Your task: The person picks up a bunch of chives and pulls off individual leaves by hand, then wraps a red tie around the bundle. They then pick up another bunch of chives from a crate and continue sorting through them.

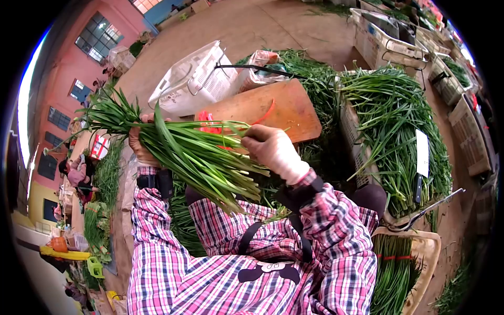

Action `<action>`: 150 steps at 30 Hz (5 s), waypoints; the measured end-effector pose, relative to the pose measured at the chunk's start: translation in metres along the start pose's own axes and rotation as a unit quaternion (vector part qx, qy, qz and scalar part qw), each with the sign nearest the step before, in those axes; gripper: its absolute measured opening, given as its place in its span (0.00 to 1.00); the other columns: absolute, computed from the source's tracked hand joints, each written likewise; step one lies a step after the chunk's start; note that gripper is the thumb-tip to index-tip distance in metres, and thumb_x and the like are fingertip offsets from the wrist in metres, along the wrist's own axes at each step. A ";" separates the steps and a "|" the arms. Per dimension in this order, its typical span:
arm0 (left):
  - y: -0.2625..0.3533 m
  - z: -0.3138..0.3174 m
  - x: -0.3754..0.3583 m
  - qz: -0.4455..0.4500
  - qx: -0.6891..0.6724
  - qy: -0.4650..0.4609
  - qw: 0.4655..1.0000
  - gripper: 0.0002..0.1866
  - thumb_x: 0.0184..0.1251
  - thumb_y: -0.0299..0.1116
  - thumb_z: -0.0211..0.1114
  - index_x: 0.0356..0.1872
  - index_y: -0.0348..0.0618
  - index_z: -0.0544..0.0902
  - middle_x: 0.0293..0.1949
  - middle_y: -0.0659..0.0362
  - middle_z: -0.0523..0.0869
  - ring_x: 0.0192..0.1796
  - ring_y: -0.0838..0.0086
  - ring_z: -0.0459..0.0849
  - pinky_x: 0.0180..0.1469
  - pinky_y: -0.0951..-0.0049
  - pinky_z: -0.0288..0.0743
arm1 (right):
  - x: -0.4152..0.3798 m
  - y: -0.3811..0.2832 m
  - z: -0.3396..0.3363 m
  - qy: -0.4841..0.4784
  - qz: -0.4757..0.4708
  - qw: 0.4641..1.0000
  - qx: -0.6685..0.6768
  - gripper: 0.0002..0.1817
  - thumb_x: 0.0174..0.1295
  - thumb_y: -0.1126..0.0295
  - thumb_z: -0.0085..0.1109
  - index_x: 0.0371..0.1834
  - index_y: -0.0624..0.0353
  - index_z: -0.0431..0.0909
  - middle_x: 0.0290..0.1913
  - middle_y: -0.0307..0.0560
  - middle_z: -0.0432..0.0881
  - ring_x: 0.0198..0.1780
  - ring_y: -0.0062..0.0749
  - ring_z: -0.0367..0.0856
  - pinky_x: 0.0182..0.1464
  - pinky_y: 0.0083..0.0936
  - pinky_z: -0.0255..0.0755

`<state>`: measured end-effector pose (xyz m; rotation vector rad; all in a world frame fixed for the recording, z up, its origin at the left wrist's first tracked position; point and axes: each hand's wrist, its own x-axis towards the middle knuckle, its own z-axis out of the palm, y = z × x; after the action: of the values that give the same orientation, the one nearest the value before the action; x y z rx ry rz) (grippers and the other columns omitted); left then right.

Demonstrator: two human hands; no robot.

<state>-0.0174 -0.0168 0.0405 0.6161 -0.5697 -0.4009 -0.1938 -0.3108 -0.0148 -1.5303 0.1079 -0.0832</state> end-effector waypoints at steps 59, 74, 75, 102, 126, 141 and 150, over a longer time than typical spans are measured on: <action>-0.069 0.025 -0.003 0.095 0.067 0.369 0.922 0.16 0.57 0.44 0.66 0.39 0.43 0.82 0.41 0.55 0.86 0.43 0.62 0.83 0.52 0.58 0.78 | -0.042 0.045 0.013 0.081 0.095 0.987 0.099 0.10 0.61 0.69 0.67 0.43 0.61 0.85 0.31 0.38 0.84 0.27 0.19 0.79 0.29 0.19 0.75; -0.080 -0.062 -0.021 0.112 0.044 0.328 0.937 0.22 0.62 0.51 0.62 0.43 0.41 0.82 0.46 0.53 0.87 0.47 0.57 0.84 0.54 0.53 0.78 | -0.116 0.040 -0.035 -0.252 0.032 0.958 -0.130 0.09 0.63 0.68 0.64 0.42 0.59 0.86 0.29 0.46 0.86 0.31 0.25 0.85 0.38 0.25 0.79; -0.078 -0.065 -0.020 0.115 0.051 0.329 0.936 0.22 0.62 0.52 0.62 0.43 0.41 0.82 0.45 0.53 0.87 0.47 0.57 0.84 0.54 0.52 0.78 | -0.119 0.049 -0.045 -0.251 -0.016 0.932 -0.262 0.11 0.61 0.65 0.65 0.44 0.56 0.86 0.30 0.49 0.86 0.32 0.31 0.85 0.38 0.29 0.79; -0.075 -0.042 -0.038 0.040 0.170 0.444 0.879 0.30 0.60 0.58 0.61 0.53 0.43 0.81 0.52 0.56 0.85 0.51 0.58 0.82 0.57 0.55 0.73 | -0.030 0.066 0.007 0.048 0.026 0.993 -0.104 0.23 0.51 0.62 0.69 0.50 0.59 0.83 0.40 0.55 0.86 0.42 0.37 0.86 0.47 0.29 0.78; -0.054 -0.012 -0.017 0.106 -0.026 0.155 0.982 0.18 0.63 0.42 0.63 0.43 0.37 0.83 0.41 0.49 0.87 0.50 0.56 0.84 0.64 0.50 0.72 | -0.065 0.102 -0.041 -0.081 0.158 0.957 -0.229 0.19 0.52 0.61 0.61 0.44 0.60 0.82 0.38 0.55 0.86 0.43 0.44 0.85 0.47 0.33 0.77; -0.018 -0.055 -0.033 0.132 0.045 0.221 0.965 0.20 0.66 0.45 0.62 0.42 0.34 0.85 0.42 0.48 0.88 0.45 0.56 0.87 0.54 0.58 0.81 | -0.039 0.016 -0.037 0.034 0.078 0.995 0.060 0.16 0.65 0.68 0.61 0.52 0.67 0.80 0.43 0.41 0.86 0.43 0.21 0.81 0.47 0.19 0.75; -0.033 -0.024 -0.021 0.093 -0.025 0.134 0.986 0.19 0.68 0.46 0.62 0.42 0.37 0.83 0.44 0.49 0.87 0.52 0.58 0.83 0.61 0.56 0.75 | -0.002 0.065 -0.005 -0.094 0.017 0.948 0.303 0.25 0.62 0.65 0.65 0.61 0.62 0.74 0.52 0.41 0.81 0.53 0.26 0.77 0.58 0.29 0.71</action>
<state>-0.0255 -0.0207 -0.0048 0.5514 -0.3551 -0.1526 -0.1976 -0.3127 -0.0802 -0.9143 -0.0440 0.0548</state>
